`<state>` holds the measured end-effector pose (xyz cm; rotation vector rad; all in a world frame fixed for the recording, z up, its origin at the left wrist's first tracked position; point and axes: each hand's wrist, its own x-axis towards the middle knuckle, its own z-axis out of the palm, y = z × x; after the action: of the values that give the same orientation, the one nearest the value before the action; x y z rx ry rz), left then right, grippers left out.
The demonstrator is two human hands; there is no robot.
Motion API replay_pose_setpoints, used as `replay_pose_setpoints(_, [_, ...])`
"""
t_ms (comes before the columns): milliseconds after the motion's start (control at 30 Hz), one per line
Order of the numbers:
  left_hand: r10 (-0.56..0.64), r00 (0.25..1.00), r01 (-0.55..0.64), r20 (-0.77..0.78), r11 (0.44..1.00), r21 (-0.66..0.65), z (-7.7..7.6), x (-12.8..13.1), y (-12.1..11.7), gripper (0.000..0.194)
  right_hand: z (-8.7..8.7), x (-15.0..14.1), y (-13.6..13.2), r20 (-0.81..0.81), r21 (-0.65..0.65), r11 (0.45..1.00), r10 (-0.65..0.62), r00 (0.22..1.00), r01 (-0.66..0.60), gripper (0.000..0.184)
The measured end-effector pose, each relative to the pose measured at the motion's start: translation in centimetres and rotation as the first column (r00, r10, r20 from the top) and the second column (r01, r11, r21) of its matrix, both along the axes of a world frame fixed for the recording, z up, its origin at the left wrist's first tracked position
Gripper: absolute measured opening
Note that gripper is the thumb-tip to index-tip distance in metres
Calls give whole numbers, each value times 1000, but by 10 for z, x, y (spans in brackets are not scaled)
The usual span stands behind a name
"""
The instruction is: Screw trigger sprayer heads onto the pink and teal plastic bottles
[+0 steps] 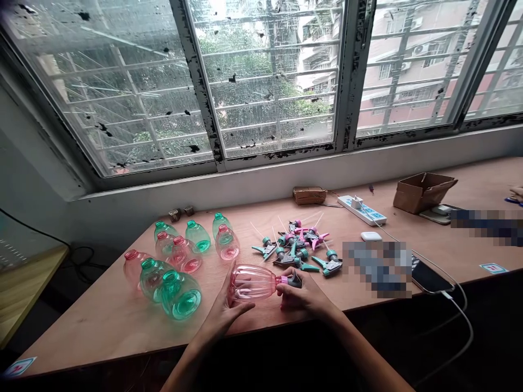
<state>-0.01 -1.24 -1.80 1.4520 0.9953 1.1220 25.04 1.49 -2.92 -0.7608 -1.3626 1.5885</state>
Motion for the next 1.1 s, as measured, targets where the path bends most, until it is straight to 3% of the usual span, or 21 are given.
replay_pose_setpoints(100, [5,1000,-5,-14,1000,-7,1,0,-1,116,2,-1,-1,-4,0,1000,4,1000,-4,34])
replay_pose_setpoints(267, [-9,1000,9,-4,1000,-25,4,1,-1,90,3,-2,0,-5,4,1000,-5,1000,5,37])
replay_pose_setpoints(533, [-21,1000,21,-10,1000,-8,-1,-2,-2,115,2,0,0,11,-2,1000,-9,1000,9,37])
replay_pose_setpoints(700, [-39,999,39,15,999,-21,2,-1,-1,96,5,-1,-2,32,7,1000,-14,999,14,40])
replay_pose_setpoints(933, [-45,999,45,21,999,6,3,-1,-3,109,3,-1,0,31,-7,999,-31,999,31,43])
replay_pose_setpoints(1100, [-63,997,64,33,998,-16,6,0,-4,98,6,-1,-3,46,13,1000,-23,999,23,39])
